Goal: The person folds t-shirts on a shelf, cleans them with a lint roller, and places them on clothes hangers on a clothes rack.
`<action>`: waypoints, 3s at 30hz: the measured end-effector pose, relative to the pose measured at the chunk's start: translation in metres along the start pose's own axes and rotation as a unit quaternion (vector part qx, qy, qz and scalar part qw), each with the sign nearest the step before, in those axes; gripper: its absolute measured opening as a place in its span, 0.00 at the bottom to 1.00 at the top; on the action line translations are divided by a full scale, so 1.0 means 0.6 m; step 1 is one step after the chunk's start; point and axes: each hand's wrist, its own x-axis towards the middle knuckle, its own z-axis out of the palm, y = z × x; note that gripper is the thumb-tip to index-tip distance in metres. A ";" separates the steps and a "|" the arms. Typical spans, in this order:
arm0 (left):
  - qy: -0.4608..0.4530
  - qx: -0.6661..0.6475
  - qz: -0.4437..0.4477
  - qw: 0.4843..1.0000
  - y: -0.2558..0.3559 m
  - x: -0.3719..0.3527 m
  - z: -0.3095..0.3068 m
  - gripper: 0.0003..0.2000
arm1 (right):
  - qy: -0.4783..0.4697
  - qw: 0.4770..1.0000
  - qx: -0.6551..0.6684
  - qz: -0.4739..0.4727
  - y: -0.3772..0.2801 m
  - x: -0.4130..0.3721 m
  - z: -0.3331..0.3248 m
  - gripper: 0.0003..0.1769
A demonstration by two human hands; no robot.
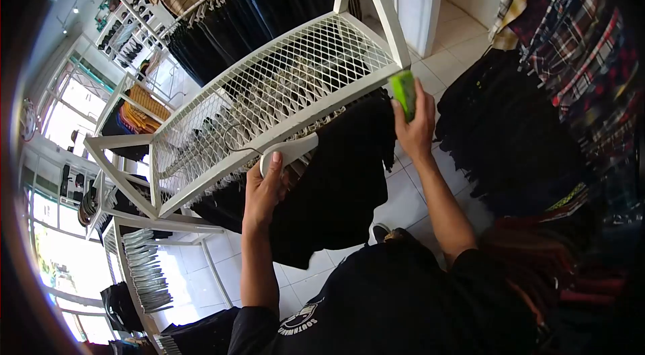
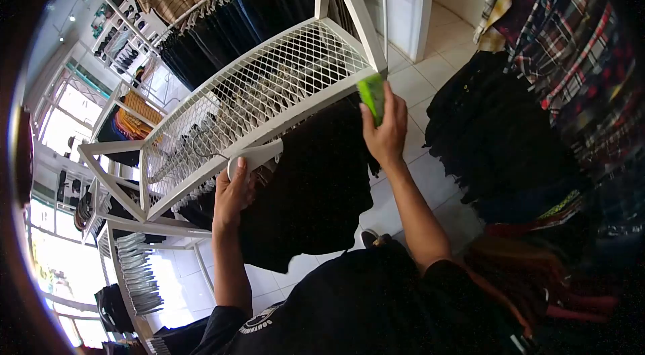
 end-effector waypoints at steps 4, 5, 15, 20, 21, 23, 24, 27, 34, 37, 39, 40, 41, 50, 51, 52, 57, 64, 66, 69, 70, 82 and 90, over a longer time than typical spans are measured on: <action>-0.012 0.021 0.048 0.999 0.005 0.005 0.009 0.18 | -0.082 0.996 -0.005 -0.039 -0.012 0.077 0.093 0.36; -0.016 0.025 0.053 0.998 0.005 0.004 0.010 0.18 | -0.103 0.993 -0.027 -0.054 0.003 0.098 0.125 0.35; 0.038 0.073 0.020 0.996 0.004 -0.065 -0.048 0.17 | -0.167 0.970 -0.150 -0.096 0.029 0.151 0.232 0.32; 0.059 0.121 0.021 0.991 0.012 -0.111 -0.115 0.17 | -0.368 0.883 0.216 -0.198 -0.171 0.085 0.141 0.26; 0.069 0.140 0.022 0.988 0.013 -0.124 -0.135 0.16 | -0.556 0.776 0.277 -0.114 -0.207 0.070 0.117 0.23; 0.088 0.157 0.014 0.984 0.022 -0.150 -0.174 0.16 | -0.616 0.677 0.357 -0.187 -0.255 0.022 0.111 0.23; 0.100 0.170 0.057 0.979 0.012 -0.162 -0.200 0.17 | -0.664 0.659 0.316 -0.156 -0.296 0.012 0.097 0.22; 0.164 0.220 0.094 0.957 -0.002 -0.211 -0.271 0.18 | -0.685 0.635 0.298 -0.196 -0.359 -0.047 0.118 0.20; 0.545 0.235 -0.075 0.802 -0.096 -0.330 -0.336 0.30 | -0.686 0.652 0.318 -0.059 -0.570 -0.282 0.119 0.19; 0.519 0.268 -0.116 0.803 -0.149 -0.369 -0.365 0.29 | -0.673 0.645 0.358 -0.049 -0.636 -0.404 0.119 0.17; 0.533 0.278 -0.088 0.794 -0.166 -0.397 -0.394 0.26 | -0.677 0.632 0.374 -0.049 -0.667 -0.460 0.112 0.22; 0.539 0.272 -0.095 0.791 -0.173 -0.415 -0.411 0.26 | -0.692 0.614 0.377 -0.041 -0.683 -0.476 0.106 0.24; 0.549 0.260 -0.089 0.789 -0.176 -0.434 -0.429 0.23 | -0.683 0.610 0.391 -0.089 -0.687 -0.491 0.111 0.26; 0.416 0.528 0.162 0.722 -0.087 -0.543 -0.469 0.10 | -0.391 0.801 0.370 -0.263 -0.687 -0.422 0.172 0.31; 0.436 0.529 0.210 0.698 -0.073 -0.535 -0.471 0.11 | -0.361 0.826 0.330 -0.281 -0.685 -0.401 0.166 0.33; 0.425 0.533 0.238 0.691 -0.064 -0.531 -0.479 0.13 | -0.311 0.848 0.304 -0.302 -0.678 -0.386 0.169 0.34; 0.379 0.485 0.265 0.742 -0.027 -0.471 -0.491 0.14 | -0.276 0.864 0.232 -0.352 -0.620 -0.295 0.165 0.27; 0.318 0.395 0.300 0.808 -0.029 -0.328 -0.420 0.17 | -0.237 0.877 0.229 -0.350 -0.494 -0.181 0.141 0.19; 0.283 0.342 0.325 0.835 -0.022 -0.268 -0.375 0.20 | -0.191 0.905 0.173 -0.337 -0.425 -0.141 0.125 0.17; 0.271 0.440 0.210 0.830 -0.015 -0.247 -0.346 0.22 | -0.170 0.926 0.148 -0.303 -0.355 -0.096 0.099 0.17; 0.262 0.441 0.220 0.830 -0.027 -0.236 -0.346 0.22 | -0.168 0.932 0.144 -0.287 -0.330 -0.082 0.091 0.18; 0.406 0.495 0.384 0.666 -0.019 -0.087 -0.304 0.25 | -0.160 0.944 0.056 -0.283 -0.241 0.052 0.078 0.21; 0.389 0.505 0.360 0.681 0.099 0.036 -0.383 0.23 | -0.193 0.933 0.049 -0.299 -0.312 0.202 0.143 0.20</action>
